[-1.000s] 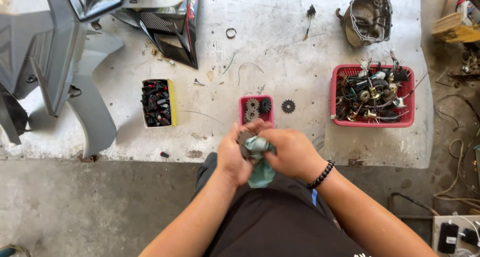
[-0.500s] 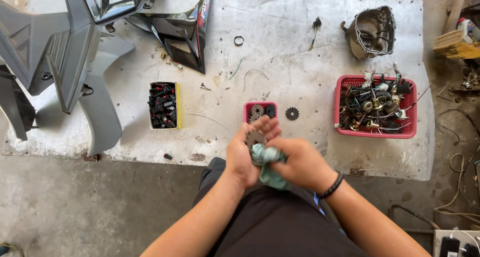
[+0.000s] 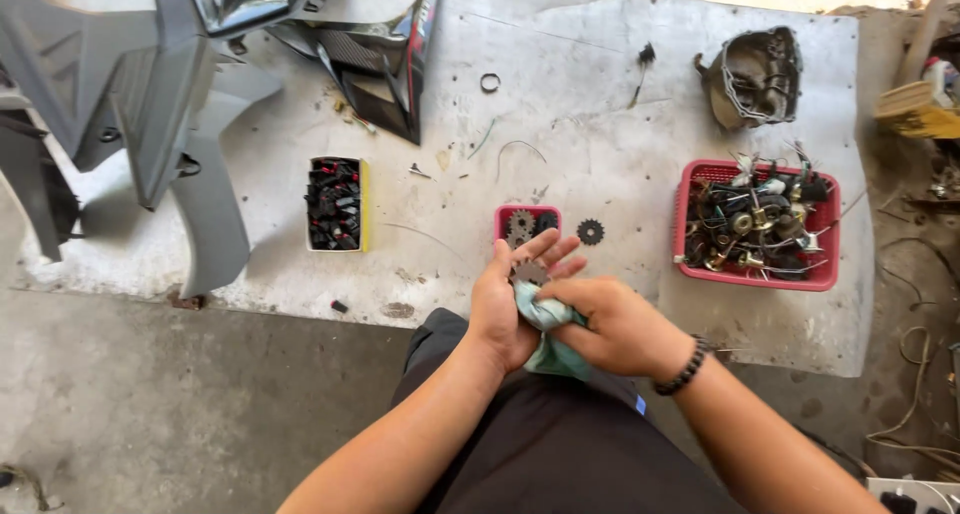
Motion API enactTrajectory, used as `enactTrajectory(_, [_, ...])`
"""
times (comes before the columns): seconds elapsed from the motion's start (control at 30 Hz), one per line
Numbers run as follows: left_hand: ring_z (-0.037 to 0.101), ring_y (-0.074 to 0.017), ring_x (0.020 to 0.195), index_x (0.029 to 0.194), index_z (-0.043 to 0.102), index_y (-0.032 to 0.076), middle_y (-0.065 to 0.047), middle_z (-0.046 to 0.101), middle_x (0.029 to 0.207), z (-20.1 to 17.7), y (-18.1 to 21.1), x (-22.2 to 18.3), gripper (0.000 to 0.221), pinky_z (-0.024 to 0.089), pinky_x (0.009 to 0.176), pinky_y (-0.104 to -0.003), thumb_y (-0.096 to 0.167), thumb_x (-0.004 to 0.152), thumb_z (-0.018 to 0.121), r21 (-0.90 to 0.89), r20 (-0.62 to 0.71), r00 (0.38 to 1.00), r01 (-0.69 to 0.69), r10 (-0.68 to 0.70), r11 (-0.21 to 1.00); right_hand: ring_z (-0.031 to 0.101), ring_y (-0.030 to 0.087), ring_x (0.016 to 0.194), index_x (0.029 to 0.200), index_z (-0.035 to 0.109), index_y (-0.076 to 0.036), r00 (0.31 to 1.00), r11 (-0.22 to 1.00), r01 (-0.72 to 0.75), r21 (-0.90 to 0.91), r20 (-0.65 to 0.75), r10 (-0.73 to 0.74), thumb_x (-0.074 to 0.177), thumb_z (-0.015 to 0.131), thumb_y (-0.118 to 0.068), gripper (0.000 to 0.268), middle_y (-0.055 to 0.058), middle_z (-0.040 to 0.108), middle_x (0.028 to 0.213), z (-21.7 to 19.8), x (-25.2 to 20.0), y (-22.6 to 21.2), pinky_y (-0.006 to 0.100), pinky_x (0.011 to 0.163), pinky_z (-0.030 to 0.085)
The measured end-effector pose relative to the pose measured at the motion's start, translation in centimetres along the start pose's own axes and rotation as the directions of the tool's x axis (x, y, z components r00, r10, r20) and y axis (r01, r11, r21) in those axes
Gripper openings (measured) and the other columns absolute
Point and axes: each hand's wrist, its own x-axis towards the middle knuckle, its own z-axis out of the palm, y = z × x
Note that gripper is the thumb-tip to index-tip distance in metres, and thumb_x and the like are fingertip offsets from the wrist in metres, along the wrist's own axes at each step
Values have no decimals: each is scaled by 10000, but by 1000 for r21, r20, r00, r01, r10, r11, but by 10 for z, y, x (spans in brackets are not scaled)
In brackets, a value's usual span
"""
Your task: The person is cleaning small mechanical gears using a cloth at a workbench.
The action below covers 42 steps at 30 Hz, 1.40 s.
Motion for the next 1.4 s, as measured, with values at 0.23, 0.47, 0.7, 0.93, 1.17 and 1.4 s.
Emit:
enactTrajectory(0.23, [692,-363,1084,1309,684,70,-209,748,1105,6,-3,7,639,501,1060,-508,557,1051,360,6,-40,998,50,-50,999,737,404,883,1081,786,-149,969,993,37,-109,-239,-63,806,703,-134,288,154,765,839,6,16,3,508,733,585])
enactTrajectory(0.47, [634,-446,1194,1362,601,20,-246,614,1391,-10,-9,15,700,543,990,-533,575,1054,307,61,39,998,42,-44,997,745,398,877,1085,781,-115,978,995,-7,-97,-207,-13,811,703,-61,291,147,789,881,4,11,5,483,750,604])
enactTrajectory(0.7, [663,-444,1140,1351,611,6,-286,659,1295,13,0,19,808,524,1002,-569,629,1035,205,121,76,994,67,-76,990,755,415,880,1008,783,-97,979,1000,-25,-4,-200,24,858,644,-137,209,167,779,872,-4,23,-19,494,770,594])
enactTrajectory(0.93, [679,-421,1134,1274,664,-3,-263,692,1247,-23,-12,38,759,557,985,-513,609,1030,286,143,9,994,103,-106,984,733,360,723,940,754,-173,965,935,-147,-322,-253,65,843,643,-175,147,77,727,715,-12,24,-7,455,681,593])
enactTrajectory(1.17, [728,-385,980,1365,612,-17,-247,708,1217,4,8,25,781,610,821,-453,619,1019,320,131,95,994,31,-44,991,741,395,782,997,747,-148,983,882,-37,-469,-175,-51,805,676,-206,213,121,750,763,-17,21,10,522,703,585])
enactTrajectory(1.4, [757,-294,805,1304,704,64,-169,778,991,3,4,9,734,618,665,-333,649,979,401,158,-21,991,135,-133,978,710,461,828,1053,741,-149,964,862,-110,-495,-266,-30,769,757,-298,320,184,744,805,-11,7,17,635,706,534])
